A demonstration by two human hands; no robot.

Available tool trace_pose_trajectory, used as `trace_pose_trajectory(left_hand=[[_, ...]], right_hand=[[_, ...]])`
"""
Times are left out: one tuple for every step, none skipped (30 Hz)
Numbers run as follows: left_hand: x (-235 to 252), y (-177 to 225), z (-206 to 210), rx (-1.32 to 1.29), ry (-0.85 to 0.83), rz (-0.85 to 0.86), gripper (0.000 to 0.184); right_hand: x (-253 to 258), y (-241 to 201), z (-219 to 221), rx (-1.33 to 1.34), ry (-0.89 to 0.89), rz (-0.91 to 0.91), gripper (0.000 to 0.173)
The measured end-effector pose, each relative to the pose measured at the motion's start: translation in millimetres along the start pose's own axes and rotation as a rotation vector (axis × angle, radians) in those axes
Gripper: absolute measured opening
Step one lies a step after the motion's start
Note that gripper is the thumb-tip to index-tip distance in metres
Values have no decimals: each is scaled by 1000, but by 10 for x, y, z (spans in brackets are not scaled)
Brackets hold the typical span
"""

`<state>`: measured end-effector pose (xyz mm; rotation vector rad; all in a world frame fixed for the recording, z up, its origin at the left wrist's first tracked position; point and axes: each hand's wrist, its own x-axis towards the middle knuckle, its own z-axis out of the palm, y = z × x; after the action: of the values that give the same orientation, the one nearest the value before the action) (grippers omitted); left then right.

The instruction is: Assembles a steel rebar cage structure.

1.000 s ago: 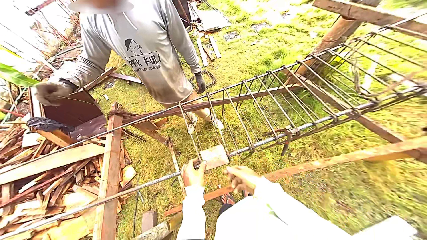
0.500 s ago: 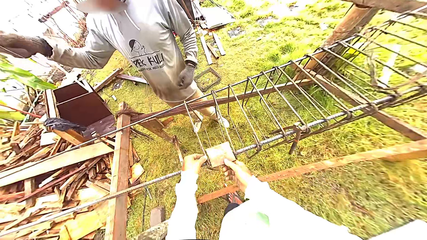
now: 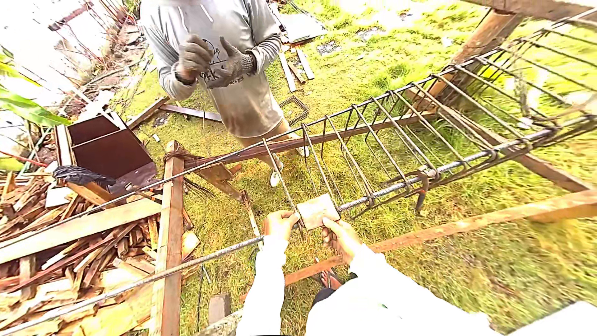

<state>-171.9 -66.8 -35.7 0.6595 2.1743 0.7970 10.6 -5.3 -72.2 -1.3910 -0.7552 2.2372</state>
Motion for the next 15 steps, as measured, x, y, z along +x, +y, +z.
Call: trace_pose_trajectory(left_hand=[[2,-6,6,0,2,10,19],[2,-9,10,5,4,14,20],[0,-8,11,10,6,15,20],[3,-12,17,9,9,18,21],[4,-18,21,8,14,25,21],[-2,-19,20,10,17,29,21],[-8,-18,20,13,17,32,21],[-7,-28,29,9,22,40,21],[-5,-42,42,2,27,52,21],[-7,-52,53,0,28,59,21],[-10,-67,66,5,32,67,22],[-12,-82,77,8,37,76,22],[-14,-95,88,13,43,83,23],[-21,-103,98,24,47,83,24],[-30,-104,107,33,52,81,25]], right_hand=[[7,16,-1,12,4,-14,21],[13,29,0,18,6,-27,21],[17,35,2,24,6,-37,20],[20,36,7,33,11,-41,20],[22,36,12,43,15,-41,20],[25,42,16,48,19,-42,20],[29,46,16,47,22,-41,20],[36,48,13,45,21,-39,21],[41,46,4,42,13,-36,20],[47,41,-11,39,4,-34,20],[51,34,-26,37,-3,-33,20],[48,22,-36,34,-11,-36,20],[37,11,-40,30,-18,-45,19],[14,2,-45,24,-28,-61,18],[-24,-10,-43,16,-26,-85,17]])
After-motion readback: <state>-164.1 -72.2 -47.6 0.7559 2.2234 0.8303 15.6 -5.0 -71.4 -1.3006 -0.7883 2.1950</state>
